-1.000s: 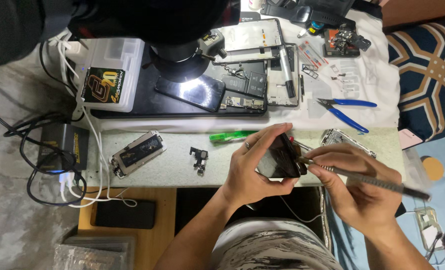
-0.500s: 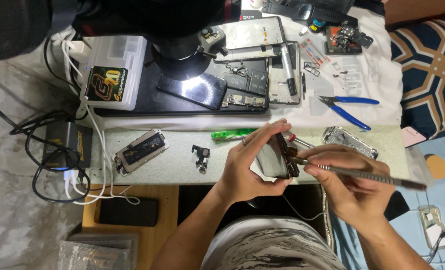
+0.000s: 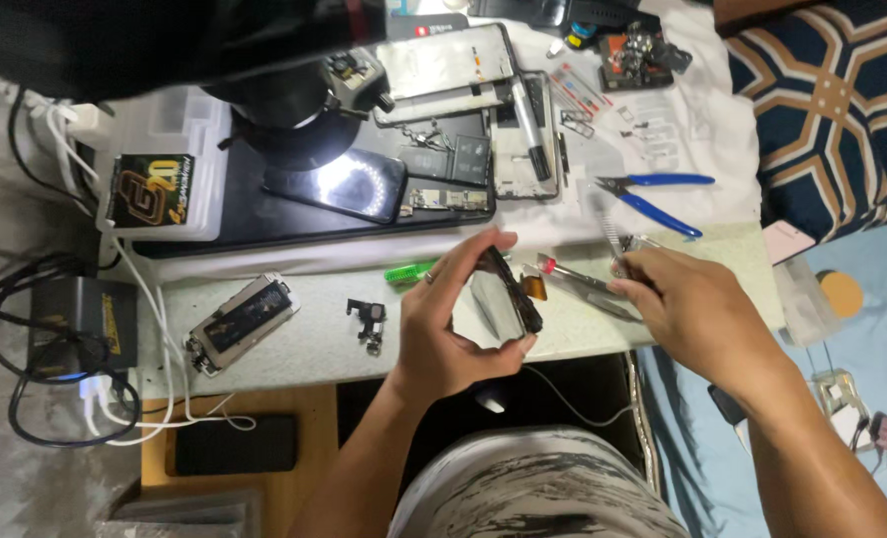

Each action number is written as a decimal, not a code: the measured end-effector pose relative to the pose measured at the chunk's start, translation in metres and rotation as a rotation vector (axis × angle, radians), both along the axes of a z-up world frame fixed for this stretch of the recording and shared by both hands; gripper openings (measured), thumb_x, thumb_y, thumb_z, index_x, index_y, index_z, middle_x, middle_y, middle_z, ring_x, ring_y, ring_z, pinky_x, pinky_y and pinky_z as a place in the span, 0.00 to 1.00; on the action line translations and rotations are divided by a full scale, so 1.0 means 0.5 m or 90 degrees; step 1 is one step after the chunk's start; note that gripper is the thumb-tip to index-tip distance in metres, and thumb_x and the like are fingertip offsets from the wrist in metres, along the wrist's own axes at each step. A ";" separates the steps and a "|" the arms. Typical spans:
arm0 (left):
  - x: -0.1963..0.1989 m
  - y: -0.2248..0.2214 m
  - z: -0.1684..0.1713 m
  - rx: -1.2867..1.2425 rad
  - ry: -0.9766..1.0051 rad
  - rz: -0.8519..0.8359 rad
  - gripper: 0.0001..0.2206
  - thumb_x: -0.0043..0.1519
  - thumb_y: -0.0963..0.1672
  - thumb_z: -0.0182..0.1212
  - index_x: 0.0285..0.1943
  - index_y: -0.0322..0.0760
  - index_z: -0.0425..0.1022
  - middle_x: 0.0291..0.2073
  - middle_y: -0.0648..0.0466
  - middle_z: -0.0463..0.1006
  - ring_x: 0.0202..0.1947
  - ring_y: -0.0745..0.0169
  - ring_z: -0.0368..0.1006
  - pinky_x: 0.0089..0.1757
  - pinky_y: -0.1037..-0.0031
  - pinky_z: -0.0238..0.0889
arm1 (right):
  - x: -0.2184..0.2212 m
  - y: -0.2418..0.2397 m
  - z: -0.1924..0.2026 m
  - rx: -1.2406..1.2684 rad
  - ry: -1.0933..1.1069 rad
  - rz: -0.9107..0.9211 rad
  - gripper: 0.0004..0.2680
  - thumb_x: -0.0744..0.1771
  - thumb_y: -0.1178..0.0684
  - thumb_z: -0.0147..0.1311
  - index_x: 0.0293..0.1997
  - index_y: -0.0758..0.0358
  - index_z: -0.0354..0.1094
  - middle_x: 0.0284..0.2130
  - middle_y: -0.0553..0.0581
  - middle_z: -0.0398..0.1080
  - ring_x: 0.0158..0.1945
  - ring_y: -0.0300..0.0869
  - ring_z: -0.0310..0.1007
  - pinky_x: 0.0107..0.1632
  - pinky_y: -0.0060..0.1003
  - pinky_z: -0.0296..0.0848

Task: The person uses a metal prying tool to carefully separate the screen assembly from the smartphone's frame. They work along the edges to release the adhesive and then lift the screen away from the body.

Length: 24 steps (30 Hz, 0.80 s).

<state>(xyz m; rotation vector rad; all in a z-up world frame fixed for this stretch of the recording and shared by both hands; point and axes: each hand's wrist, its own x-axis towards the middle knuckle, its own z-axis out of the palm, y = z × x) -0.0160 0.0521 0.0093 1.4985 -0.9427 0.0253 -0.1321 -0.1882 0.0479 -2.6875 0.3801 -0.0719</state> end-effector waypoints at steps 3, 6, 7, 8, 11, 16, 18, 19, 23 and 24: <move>0.002 0.000 -0.009 0.006 -0.010 -0.018 0.42 0.47 0.41 0.78 0.73 0.31 0.62 0.63 0.43 0.76 0.63 0.51 0.77 0.63 0.67 0.72 | -0.010 -0.017 -0.042 -0.089 -0.005 0.038 0.07 0.65 0.50 0.57 0.44 0.56 0.75 0.36 0.57 0.73 0.39 0.55 0.74 0.40 0.48 0.71; 0.001 0.002 -0.013 0.007 -0.015 -0.015 0.42 0.48 0.40 0.77 0.75 0.32 0.62 0.64 0.44 0.76 0.65 0.52 0.77 0.64 0.66 0.72 | -0.009 -0.020 -0.065 -0.107 0.044 0.016 0.07 0.66 0.49 0.56 0.45 0.55 0.75 0.36 0.55 0.73 0.40 0.54 0.74 0.42 0.49 0.72; 0.001 0.004 -0.014 0.001 -0.012 -0.019 0.42 0.48 0.40 0.77 0.75 0.32 0.61 0.64 0.44 0.76 0.64 0.52 0.76 0.64 0.66 0.71 | -0.010 -0.018 -0.069 -0.106 0.040 0.014 0.07 0.66 0.49 0.56 0.45 0.55 0.75 0.37 0.55 0.73 0.40 0.54 0.74 0.42 0.49 0.73; 0.001 0.004 -0.014 -0.007 -0.010 -0.023 0.43 0.48 0.40 0.77 0.76 0.33 0.60 0.64 0.44 0.76 0.64 0.52 0.76 0.64 0.66 0.70 | -0.012 -0.017 -0.071 -0.107 0.035 0.012 0.08 0.66 0.50 0.56 0.46 0.55 0.75 0.37 0.55 0.73 0.41 0.54 0.74 0.42 0.49 0.73; -0.004 0.002 -0.013 -0.003 -0.025 -0.019 0.44 0.48 0.40 0.77 0.76 0.33 0.60 0.64 0.44 0.76 0.64 0.51 0.76 0.65 0.65 0.70 | -0.018 -0.016 -0.073 -0.115 0.043 0.003 0.08 0.66 0.50 0.55 0.47 0.55 0.74 0.38 0.54 0.73 0.42 0.54 0.74 0.42 0.49 0.73; -0.016 -0.007 -0.012 0.017 -0.031 -0.017 0.44 0.48 0.41 0.77 0.76 0.33 0.59 0.63 0.45 0.76 0.64 0.52 0.76 0.62 0.68 0.70 | -0.032 -0.008 -0.083 -0.134 0.016 -0.021 0.08 0.67 0.51 0.55 0.48 0.56 0.73 0.39 0.54 0.73 0.43 0.53 0.75 0.42 0.49 0.73; -0.020 -0.009 -0.012 0.032 -0.030 -0.011 0.44 0.48 0.41 0.77 0.76 0.33 0.59 0.63 0.45 0.76 0.62 0.54 0.77 0.62 0.68 0.72 | -0.034 -0.005 -0.085 -0.137 -0.009 -0.029 0.07 0.66 0.52 0.56 0.48 0.56 0.73 0.39 0.54 0.73 0.43 0.53 0.75 0.41 0.49 0.73; -0.021 -0.011 -0.013 0.033 -0.030 -0.011 0.43 0.48 0.41 0.77 0.76 0.33 0.59 0.63 0.45 0.76 0.61 0.55 0.78 0.60 0.69 0.72 | -0.035 -0.004 -0.085 -0.137 -0.010 -0.043 0.08 0.66 0.51 0.56 0.48 0.56 0.73 0.39 0.55 0.73 0.42 0.53 0.75 0.41 0.48 0.73; -0.022 -0.015 -0.016 0.028 -0.052 -0.007 0.43 0.49 0.42 0.77 0.75 0.33 0.60 0.63 0.45 0.76 0.58 0.56 0.78 0.58 0.71 0.72 | -0.035 -0.002 -0.090 -0.136 -0.095 -0.062 0.08 0.66 0.53 0.59 0.48 0.59 0.73 0.39 0.56 0.73 0.42 0.53 0.74 0.41 0.47 0.73; -0.022 -0.015 -0.017 0.025 -0.062 -0.005 0.43 0.48 0.42 0.78 0.75 0.33 0.60 0.63 0.45 0.76 0.57 0.56 0.78 0.58 0.70 0.72 | -0.034 -0.001 -0.093 -0.135 -0.136 -0.057 0.08 0.66 0.54 0.60 0.48 0.59 0.73 0.40 0.56 0.73 0.42 0.53 0.74 0.41 0.46 0.73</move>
